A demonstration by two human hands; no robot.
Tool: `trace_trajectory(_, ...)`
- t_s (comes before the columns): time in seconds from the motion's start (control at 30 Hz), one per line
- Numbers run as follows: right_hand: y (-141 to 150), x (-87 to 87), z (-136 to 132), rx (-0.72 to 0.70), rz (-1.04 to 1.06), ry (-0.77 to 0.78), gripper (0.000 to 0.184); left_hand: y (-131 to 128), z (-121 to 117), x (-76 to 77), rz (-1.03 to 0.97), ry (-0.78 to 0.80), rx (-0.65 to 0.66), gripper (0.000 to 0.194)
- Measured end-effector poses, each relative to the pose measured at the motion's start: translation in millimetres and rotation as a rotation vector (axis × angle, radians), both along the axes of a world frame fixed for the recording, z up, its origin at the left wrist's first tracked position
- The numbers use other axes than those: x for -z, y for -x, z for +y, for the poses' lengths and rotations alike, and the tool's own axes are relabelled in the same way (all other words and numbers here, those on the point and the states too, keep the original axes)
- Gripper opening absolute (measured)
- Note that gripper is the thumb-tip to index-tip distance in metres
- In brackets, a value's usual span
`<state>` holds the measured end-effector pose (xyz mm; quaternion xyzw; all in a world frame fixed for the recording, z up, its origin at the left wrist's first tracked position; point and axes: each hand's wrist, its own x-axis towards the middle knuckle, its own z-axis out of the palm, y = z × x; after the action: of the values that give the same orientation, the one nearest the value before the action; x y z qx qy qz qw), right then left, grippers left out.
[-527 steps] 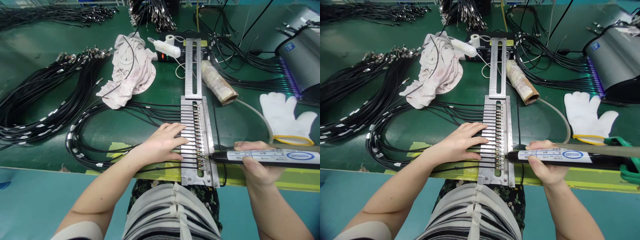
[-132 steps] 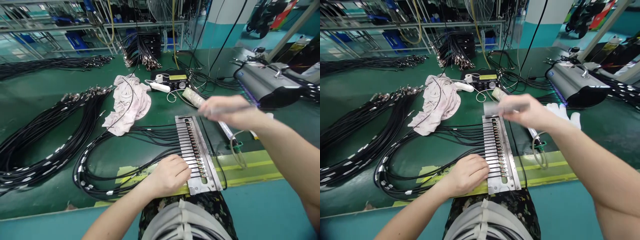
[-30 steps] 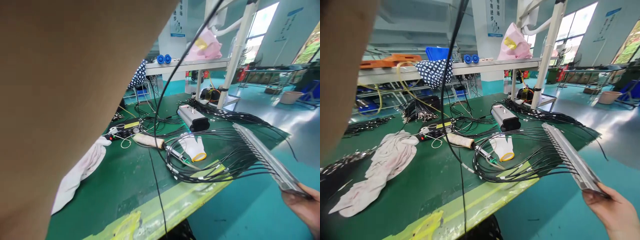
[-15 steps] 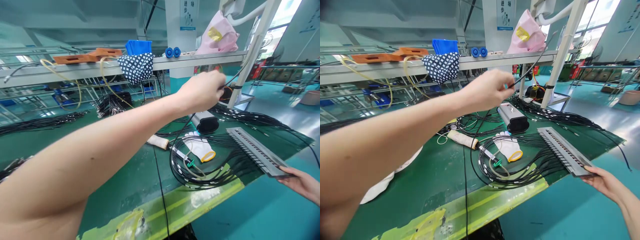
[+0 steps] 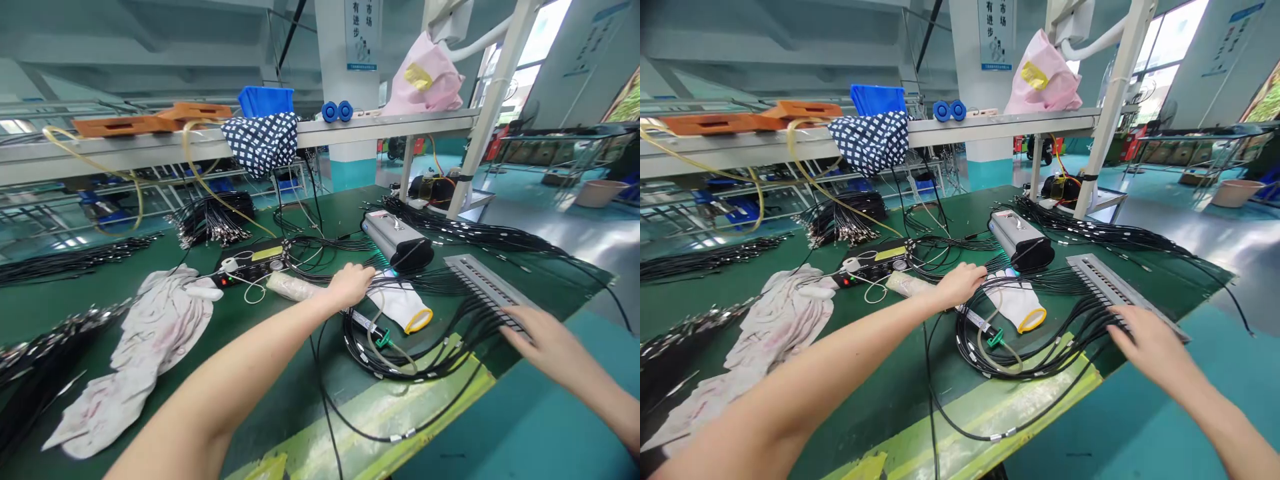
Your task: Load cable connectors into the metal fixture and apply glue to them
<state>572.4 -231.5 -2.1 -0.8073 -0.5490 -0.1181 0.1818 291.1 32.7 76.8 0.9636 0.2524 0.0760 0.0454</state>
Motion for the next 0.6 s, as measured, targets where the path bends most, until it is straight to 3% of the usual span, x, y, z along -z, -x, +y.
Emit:
trace_trajectory(0.1,74.0,-8.1,14.1,-0.325,0.101,0.110,0.022,-3.0,6.1,34.7,-0.053,0.032,0.007,0.028)
trace_trajectory(0.17,112.8,-7.5,17.0,-0.552,0.118,0.223,0.021,-1.2,7.2,48.7,-0.096,0.054,0.054,0.027)
trace_trajectory(0.23,137.5,-4.5,15.5,-0.609,0.088,0.182,0.022,2.2,5.5,55.8,-0.140,0.071,0.117,0.024)
trace_trajectory(0.33,153.2,-3.1,11.9,-0.564,0.044,0.038,0.024,3.3,-3.3,54.4,-0.216,0.083,0.163,0.021)
trace_trajectory(0.4,160.0,-6.8,11.5,-0.549,0.055,-0.002,0.025,-0.3,-12.7,44.0,-0.276,0.091,0.161,0.022)
trace_trajectory(0.47,170.7,-13.7,12.6,-0.597,0.085,0.009,0.025,-4.5,-23.0,24.3,-0.333,0.106,0.163,0.023)
trace_trajectory(0.6,202.5,-28.5,12.7,-0.757,0.139,0.084,0.023,3.8,-36.2,-40.4,-0.574,0.239,0.238,0.019)
